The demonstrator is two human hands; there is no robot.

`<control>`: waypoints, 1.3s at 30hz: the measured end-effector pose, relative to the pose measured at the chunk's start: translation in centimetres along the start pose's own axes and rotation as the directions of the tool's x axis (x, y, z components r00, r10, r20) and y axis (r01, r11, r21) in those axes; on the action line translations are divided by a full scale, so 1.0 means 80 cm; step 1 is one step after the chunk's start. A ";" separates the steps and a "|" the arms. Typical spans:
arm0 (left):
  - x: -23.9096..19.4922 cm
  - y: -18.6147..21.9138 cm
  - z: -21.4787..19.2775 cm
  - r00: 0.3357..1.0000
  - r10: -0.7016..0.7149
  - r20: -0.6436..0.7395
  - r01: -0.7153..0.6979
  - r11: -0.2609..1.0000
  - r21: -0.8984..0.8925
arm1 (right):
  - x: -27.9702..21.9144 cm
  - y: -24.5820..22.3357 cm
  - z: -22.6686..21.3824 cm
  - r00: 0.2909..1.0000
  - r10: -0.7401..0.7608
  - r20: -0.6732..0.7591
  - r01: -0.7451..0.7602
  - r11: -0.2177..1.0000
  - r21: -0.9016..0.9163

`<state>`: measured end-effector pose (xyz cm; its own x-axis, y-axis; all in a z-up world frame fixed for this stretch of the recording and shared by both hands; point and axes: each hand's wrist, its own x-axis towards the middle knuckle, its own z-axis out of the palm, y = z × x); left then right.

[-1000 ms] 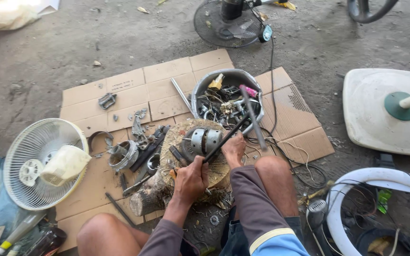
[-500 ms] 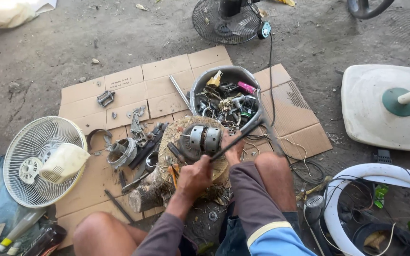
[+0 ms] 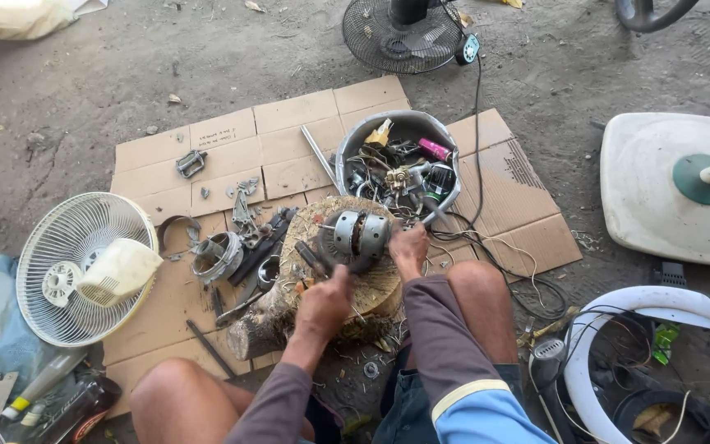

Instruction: The person sits on the ground and uses a hammer and a metal rod to strike and disassemble a cylindrical electrical component, likely a fan motor. They repeatedly hit the object to separate parts and remove internal components, placing the disassembled pieces into a nearby bucket.

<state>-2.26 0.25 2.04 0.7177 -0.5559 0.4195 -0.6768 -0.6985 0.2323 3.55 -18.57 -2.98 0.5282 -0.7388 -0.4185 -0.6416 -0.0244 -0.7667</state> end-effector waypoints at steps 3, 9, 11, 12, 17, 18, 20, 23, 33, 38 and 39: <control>-0.002 -0.030 0.007 0.691 -0.578 0.434 0.566 0.806 0.172 | -0.007 -0.022 -0.009 0.997 -0.055 0.045 0.055 0.998 -0.001; 0.024 0.018 -0.038 0.912 -0.373 0.173 0.395 0.911 -0.118 | 0.001 -0.015 -0.006 1.000 -0.007 -0.006 0.007 0.999 -0.040; 0.010 0.025 -0.009 0.995 -0.073 -0.063 0.069 0.996 -0.063 | 0.016 0.007 0.009 0.999 -0.033 -0.003 0.033 0.999 0.005; 0.011 0.014 -0.013 0.995 -0.078 -0.065 0.074 0.995 -0.066 | 0.015 0.004 0.006 0.999 -0.035 -0.003 0.035 0.999 -0.001; -0.001 -0.049 0.021 0.623 -0.608 0.492 0.593 0.777 0.210 | -0.026 -0.046 -0.020 0.997 -0.069 0.047 0.070 0.997 -0.018; 0.009 -0.038 0.006 0.621 -0.616 0.485 0.598 0.772 0.215 | -0.022 -0.046 -0.014 0.996 -0.075 0.056 0.076 0.997 -0.016; 0.023 0.000 -0.010 0.789 -0.485 0.377 0.521 0.853 0.006 | -0.008 -0.027 -0.017 1.000 -0.027 -0.005 0.027 1.000 0.000; 0.029 0.023 -0.002 0.992 -0.096 -0.084 0.099 0.995 0.033 | -0.004 -0.021 -0.001 0.998 -0.059 0.007 0.059 0.998 -0.018; 0.065 -0.012 -0.069 0.708 -0.594 0.382 0.661 0.748 -0.063 | 0.014 -0.009 0.003 1.000 -0.021 0.013 0.021 0.999 -0.032; 0.042 0.022 -0.027 0.991 0.046 -0.123 -0.050 0.998 -0.026 | 0.018 -0.003 0.010 1.000 -0.002 0.015 0.003 0.998 -0.061; 0.030 0.008 -0.017 0.991 0.048 -0.129 -0.051 0.998 -0.026 | 0.031 0.011 0.017 1.000 -0.007 0.012 0.008 0.998 -0.060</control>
<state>-1.20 -0.90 4.36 0.6575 -0.5257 0.5398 -0.7167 -0.6573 0.2329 5.08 -19.52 -5.34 0.5395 -0.7303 -0.4190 -0.6694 -0.0703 -0.7395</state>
